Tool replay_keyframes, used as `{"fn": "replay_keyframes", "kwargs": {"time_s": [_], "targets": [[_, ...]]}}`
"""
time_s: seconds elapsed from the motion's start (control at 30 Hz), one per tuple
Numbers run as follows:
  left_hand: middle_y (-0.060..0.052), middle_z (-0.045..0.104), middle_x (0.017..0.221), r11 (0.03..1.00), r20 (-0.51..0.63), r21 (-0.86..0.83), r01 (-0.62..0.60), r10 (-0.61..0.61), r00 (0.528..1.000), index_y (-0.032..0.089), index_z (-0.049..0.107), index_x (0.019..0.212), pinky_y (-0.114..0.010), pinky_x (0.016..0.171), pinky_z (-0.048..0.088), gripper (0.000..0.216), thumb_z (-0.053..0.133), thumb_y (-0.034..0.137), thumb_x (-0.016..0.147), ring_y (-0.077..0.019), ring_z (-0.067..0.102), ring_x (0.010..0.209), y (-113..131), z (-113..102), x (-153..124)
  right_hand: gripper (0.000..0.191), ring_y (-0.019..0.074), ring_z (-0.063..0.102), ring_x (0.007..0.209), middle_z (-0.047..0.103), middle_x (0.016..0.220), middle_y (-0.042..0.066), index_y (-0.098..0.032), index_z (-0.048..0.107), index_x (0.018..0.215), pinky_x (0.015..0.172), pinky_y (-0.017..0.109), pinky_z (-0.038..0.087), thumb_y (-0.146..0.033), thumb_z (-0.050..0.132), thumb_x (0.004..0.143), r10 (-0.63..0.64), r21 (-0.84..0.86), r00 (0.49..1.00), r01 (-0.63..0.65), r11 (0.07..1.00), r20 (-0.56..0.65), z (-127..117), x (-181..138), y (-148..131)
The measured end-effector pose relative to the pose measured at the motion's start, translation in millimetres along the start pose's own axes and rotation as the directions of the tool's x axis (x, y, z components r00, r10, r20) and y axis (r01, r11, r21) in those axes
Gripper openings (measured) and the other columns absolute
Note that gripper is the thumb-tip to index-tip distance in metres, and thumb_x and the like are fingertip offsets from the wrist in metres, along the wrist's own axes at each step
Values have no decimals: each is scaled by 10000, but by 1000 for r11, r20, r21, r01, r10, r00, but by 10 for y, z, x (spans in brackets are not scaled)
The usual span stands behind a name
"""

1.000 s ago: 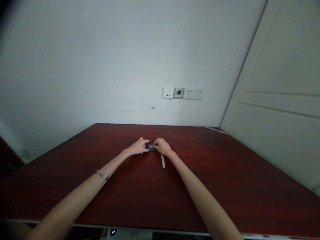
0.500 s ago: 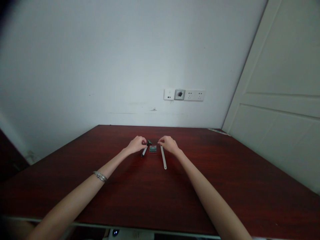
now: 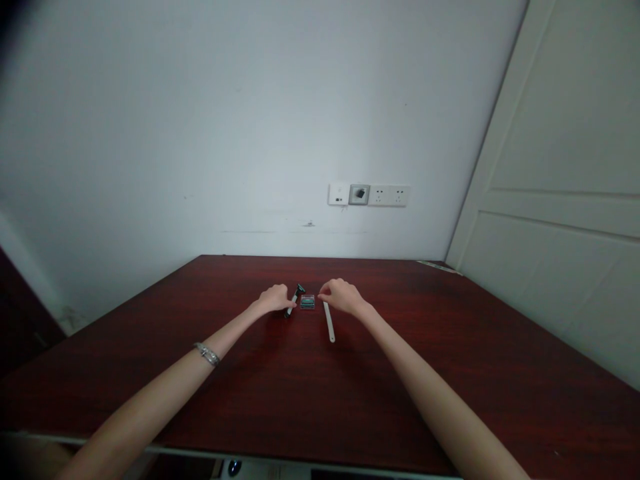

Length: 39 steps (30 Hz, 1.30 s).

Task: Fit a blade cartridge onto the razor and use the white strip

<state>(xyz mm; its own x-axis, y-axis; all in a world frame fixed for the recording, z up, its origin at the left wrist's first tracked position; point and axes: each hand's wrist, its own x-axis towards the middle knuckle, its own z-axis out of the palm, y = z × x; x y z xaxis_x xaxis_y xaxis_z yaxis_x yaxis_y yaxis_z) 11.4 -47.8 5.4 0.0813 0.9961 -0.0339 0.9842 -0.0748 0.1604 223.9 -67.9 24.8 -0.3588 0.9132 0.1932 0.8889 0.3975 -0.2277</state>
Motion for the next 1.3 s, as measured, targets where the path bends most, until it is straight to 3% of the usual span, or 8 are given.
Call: {"fn": "replay_keyframes", "kwargs": {"time_s": [0.23,0.5,0.57,0.67,0.77,0.87,1.07,1.3], "targets": [[-141,674,968,999,39,-3,-33,33,999,159,644,926,-249,634,482,337,627,359,655,-256,644,876,37,27,28,246,195,627,853,692,920,24,-266,696,907,675,243,432,-375,513,784,-26,-12,1000,25,1000,-12,-44,-55,-79],[-157,670,950,999,-79,-11,-44,43,996,130,643,895,-230,641,459,278,601,300,679,-245,640,885,22,-55,28,247,211,627,861,695,894,41,-263,703,888,679,258,439,-391,520,782,-13,18,999,14,1000,-52,-25,-41,-68],[-157,677,892,997,-134,-34,-64,58,989,119,653,841,-232,639,449,230,580,282,697,-243,647,853,49,-120,-4,264,208,630,835,696,855,58,-229,707,846,678,259,446,-408,523,783,-1,89,993,11,996,-114,-1,-5,-78],[-146,680,828,989,-221,-47,-138,124,967,116,659,779,-246,656,439,209,532,278,744,-239,650,821,167,-224,-86,305,162,632,669,685,709,56,-170,690,774,601,232,459,-409,503,802,47,330,977,24,944,-206,25,69,-132],[-145,679,830,981,-288,-33,-193,175,941,123,660,763,-270,693,436,249,494,307,789,-250,642,841,347,-291,-178,299,120,592,516,676,686,43,-143,662,831,423,188,425,-408,537,775,163,594,957,10,804,-238,27,132,-217],[-140,676,866,970,-348,-49,-237,206,914,133,656,810,-279,731,427,300,440,339,839,-243,634,872,499,-307,-239,287,114,591,507,677,724,47,-135,638,856,320,153,375,-390,591,732,252,737,939,2,675,-234,9,157,-290],[-132,672,869,947,-429,-118,-298,222,876,131,649,836,-265,703,415,357,407,392,864,-216,631,815,592,-259,-264,293,121,598,502,676,689,48,-126,610,820,292,139,385,-376,651,674,348,792,899,-3,611,-265,-5,145,-287],[-106,657,897,945,-463,-110,-309,227,857,148,630,867,-264,704,408,258,446,328,853,-202,616,810,678,-138,-256,287,97,542,417,662,623,39,-113,660,756,320,164,407,-378,650,646,367,741,885,-40,670,-285,20,133,-185]]}}
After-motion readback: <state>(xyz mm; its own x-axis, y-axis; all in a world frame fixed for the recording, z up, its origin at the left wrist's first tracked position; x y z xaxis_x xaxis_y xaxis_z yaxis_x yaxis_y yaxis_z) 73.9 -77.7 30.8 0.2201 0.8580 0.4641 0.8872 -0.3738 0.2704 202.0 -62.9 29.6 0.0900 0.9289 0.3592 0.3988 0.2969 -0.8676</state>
